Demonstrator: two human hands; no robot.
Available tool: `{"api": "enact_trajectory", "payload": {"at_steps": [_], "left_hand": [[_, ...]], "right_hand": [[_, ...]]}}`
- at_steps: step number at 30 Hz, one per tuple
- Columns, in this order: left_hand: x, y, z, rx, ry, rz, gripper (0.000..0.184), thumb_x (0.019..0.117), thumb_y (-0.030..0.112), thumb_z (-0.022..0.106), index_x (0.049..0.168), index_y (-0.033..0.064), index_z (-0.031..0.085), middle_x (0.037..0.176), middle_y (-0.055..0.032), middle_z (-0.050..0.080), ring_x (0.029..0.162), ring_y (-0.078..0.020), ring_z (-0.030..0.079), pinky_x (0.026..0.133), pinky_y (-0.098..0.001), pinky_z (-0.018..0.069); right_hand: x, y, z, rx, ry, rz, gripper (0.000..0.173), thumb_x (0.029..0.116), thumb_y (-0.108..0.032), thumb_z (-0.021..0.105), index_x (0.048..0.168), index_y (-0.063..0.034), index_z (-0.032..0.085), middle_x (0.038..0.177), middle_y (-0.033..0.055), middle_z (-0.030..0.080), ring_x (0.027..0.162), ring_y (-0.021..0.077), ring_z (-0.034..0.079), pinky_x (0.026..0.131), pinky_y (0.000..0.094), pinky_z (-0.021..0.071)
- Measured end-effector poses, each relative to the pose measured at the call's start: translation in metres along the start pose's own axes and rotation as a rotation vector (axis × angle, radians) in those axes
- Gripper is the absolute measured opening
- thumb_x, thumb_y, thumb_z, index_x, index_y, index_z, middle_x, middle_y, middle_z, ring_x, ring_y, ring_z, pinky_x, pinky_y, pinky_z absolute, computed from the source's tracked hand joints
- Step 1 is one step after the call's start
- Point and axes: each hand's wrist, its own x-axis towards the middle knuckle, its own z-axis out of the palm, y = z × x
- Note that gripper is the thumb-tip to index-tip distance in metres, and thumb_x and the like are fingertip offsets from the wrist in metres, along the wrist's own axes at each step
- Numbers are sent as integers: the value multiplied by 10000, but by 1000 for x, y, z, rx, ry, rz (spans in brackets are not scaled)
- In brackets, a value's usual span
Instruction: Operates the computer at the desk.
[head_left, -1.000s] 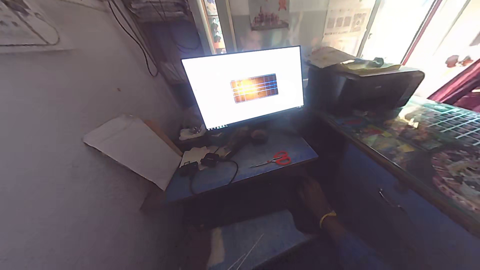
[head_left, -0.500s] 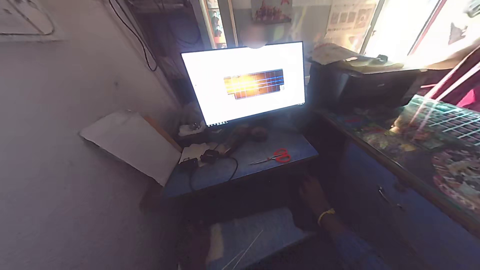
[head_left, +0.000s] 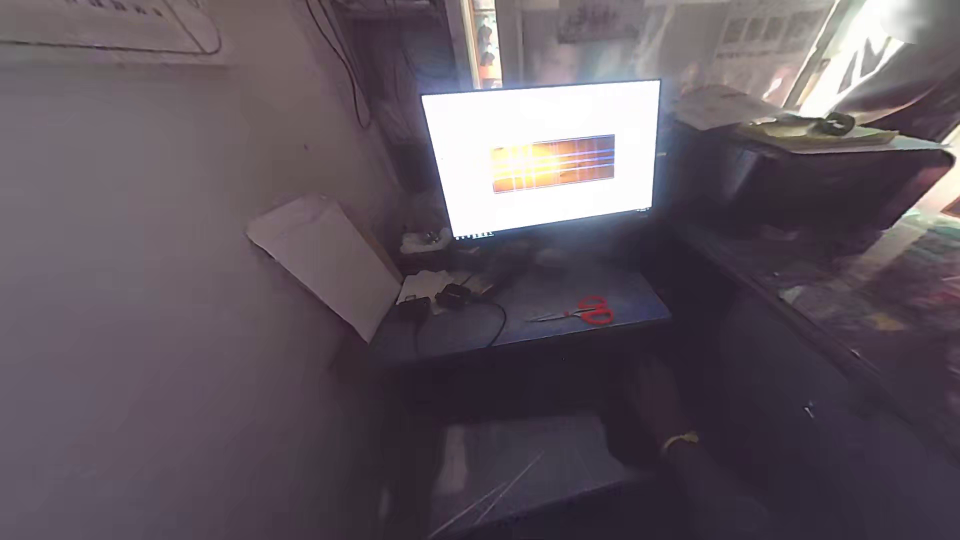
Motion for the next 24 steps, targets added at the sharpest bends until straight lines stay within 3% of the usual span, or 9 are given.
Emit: {"api": "enact_trajectory", "payload": {"at_steps": [4,8,10,13,16,18,22,24], "left_hand": [[6,-3,10,-13,71,-19,569,1050,402,479,1445,-5,527,1454,-266,540,1364,-413,519,1112,-597,424],[7,-8,13,-62,100,-35,614,1061,433,433,1462,-29,494,1469,-279,521,1385,-414,498,1136,-590,401],[7,-1,3,-74,102,-36,617,1050,422,467,1464,-36,486,1481,-274,510,1396,-407,488,1150,-584,387],[7,5,-6,-96,121,-15,612,1054,387,480,1493,-38,450,1496,-292,487,1403,-434,471,1146,-600,383],[8,5,-3,-111,164,41,591,1068,379,445,1495,-29,456,1497,-291,486,1399,-442,472,1140,-606,389],[6,13,-11,-102,190,65,580,1076,380,438,1493,-21,465,1503,-275,490,1408,-431,467,1153,-592,382],[-5,20,-28,-78,145,67,635,1024,352,506,1527,-21,401,1531,-257,462,1427,-389,453,1165,-567,374],[-8,20,-26,-29,130,81,554,1043,347,479,1456,-22,498,1472,-269,520,1371,-412,511,1125,-580,415]], "right_hand": [[-5,3,-1,-37,76,-52,772,910,-671,521,1476,-148,557,1538,159,506,1426,395,459,1156,612,358],[-5,2,-2,-16,-32,-139,863,843,-828,507,1497,-267,539,1604,95,435,1494,350,369,1209,615,273],[-4,3,-4,-8,-51,-148,864,837,-830,518,1505,-282,526,1604,69,441,1498,332,367,1216,616,254],[-4,2,-7,20,-7,-160,873,805,-815,583,1482,-265,552,1548,101,504,1451,347,433,1192,628,290],[-7,-4,-13,17,-115,-121,887,831,-844,511,1518,-284,507,1634,102,388,1520,344,325,1222,623,244],[-5,-9,-15,15,-105,-168,806,863,-777,538,1480,-258,557,1586,98,463,1488,337,385,1206,631,269],[-8,-8,-11,-20,-42,-318,688,882,-719,576,1425,-297,610,1500,39,569,1432,294,473,1195,626,288],[-12,-6,-16,40,5,-394,750,823,-752,633,1391,-263,642,1453,72,604,1390,307,514,1182,616,304]]}}
